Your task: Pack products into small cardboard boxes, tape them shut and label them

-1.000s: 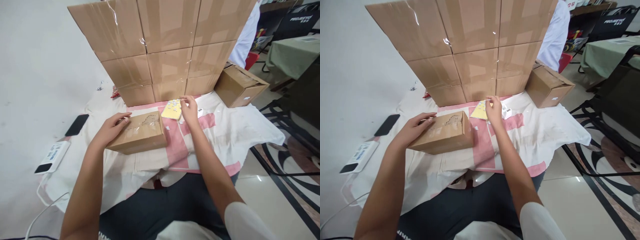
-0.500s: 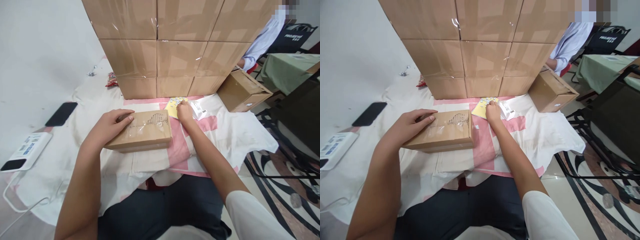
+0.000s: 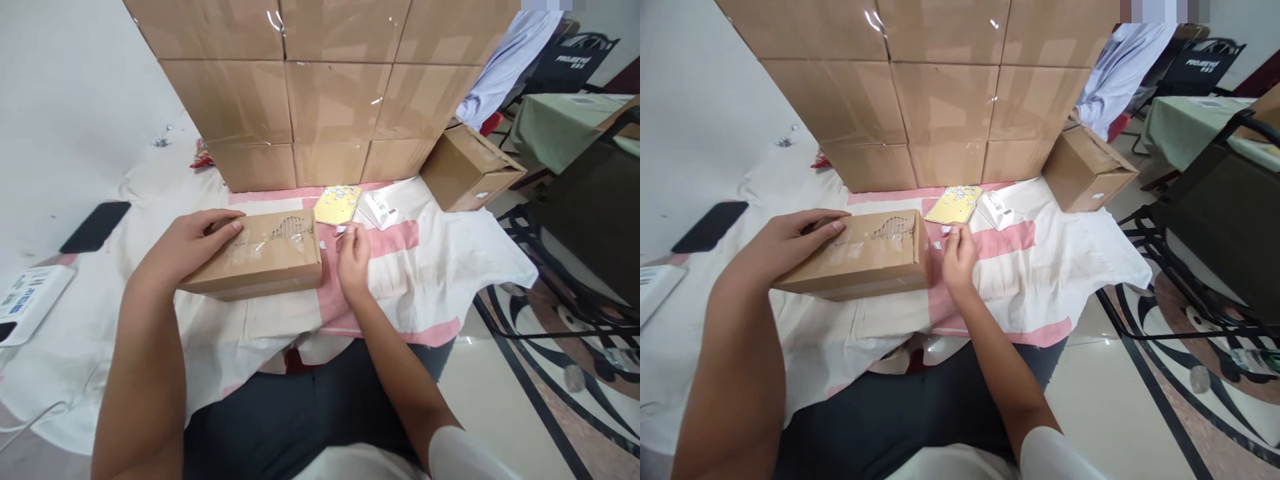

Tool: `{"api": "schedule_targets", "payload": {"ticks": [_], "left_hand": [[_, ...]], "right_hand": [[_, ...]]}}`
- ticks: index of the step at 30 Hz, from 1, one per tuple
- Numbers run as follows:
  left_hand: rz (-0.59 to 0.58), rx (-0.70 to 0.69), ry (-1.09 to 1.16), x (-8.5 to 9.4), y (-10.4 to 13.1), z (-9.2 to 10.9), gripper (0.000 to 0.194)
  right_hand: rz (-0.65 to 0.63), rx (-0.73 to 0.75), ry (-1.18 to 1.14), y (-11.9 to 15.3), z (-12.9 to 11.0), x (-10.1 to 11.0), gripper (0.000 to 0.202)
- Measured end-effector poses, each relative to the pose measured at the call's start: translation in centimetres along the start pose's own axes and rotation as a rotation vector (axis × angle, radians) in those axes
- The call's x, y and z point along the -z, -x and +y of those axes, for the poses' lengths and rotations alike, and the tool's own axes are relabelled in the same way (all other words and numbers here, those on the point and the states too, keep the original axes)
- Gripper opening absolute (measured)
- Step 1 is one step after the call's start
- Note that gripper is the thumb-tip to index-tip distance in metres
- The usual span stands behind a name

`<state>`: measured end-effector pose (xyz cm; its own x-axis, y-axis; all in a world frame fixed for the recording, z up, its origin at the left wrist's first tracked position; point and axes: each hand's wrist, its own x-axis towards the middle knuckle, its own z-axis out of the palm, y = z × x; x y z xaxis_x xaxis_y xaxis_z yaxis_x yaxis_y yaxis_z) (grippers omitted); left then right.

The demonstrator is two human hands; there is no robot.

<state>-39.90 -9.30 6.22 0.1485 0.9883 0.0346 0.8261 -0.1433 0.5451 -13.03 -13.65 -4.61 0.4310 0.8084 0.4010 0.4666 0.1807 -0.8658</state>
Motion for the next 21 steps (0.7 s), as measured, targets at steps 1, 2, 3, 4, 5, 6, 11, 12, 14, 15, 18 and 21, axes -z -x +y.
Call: {"api": "schedule_targets", "payload": {"ticks": [1,2,3,4,5,6,11,12,14,15,18,21], "left_hand": [[0.005,0.006,-0.011,0.0,0.0,0.0,0.044],[0.008,0.015,-0.022,0.0,0.1,0.1,0.043],[0.009,0.027,-0.037,0.0,0.1,0.0,0.043],[0.011,0.041,-0.055,0.1,0.1,0.0,0.042],[0.01,0.054,-0.077,0.1,0.1,-0.1,0.042],[0.011,0.065,-0.1,0.2,0.1,-0.1,0.041],[0.056,0.07,-0.182,0.5,0.2,0.0,0.039],[0.063,0.073,-0.194,0.5,0.2,0.0,0.04],[0.072,0.071,-0.198,0.4,0.1,-0.3,0.043],[0.079,0.061,-0.19,0.3,0.0,-0.5,0.044],[0.097,0.039,-0.164,0.1,-0.4,-1.3,0.049],[0.09,0.036,-0.168,0.1,-0.6,-1.6,0.05]], "right_hand": [[-0.031,-0.008,-0.028,0.9,0.5,-0.8,0.045],[-0.049,-0.008,-0.04,1.6,0.9,-1.4,0.043],[-0.057,0.004,-0.036,2.0,1.2,-1.9,0.04],[-0.062,0.028,-0.022,2.3,1.3,-2.2,0.038],[-0.069,0.059,-0.001,2.4,1.4,-2.3,0.037],[-0.081,0.091,0.022,2.4,1.2,-2.2,0.036],[-0.191,0.137,0.115,2.6,0.2,-1.5,0.037],[-0.197,0.139,0.111,2.6,0.2,-1.5,0.038],[-0.169,0.176,0.062,2.7,0.4,-1.7,0.039],[-0.146,0.204,0.026,2.8,0.5,-1.9,0.038],[-0.099,0.282,-0.085,2.7,1.1,-2.3,0.036],[-0.114,0.303,-0.156,2.5,1.2,-2.4,0.034]]}}
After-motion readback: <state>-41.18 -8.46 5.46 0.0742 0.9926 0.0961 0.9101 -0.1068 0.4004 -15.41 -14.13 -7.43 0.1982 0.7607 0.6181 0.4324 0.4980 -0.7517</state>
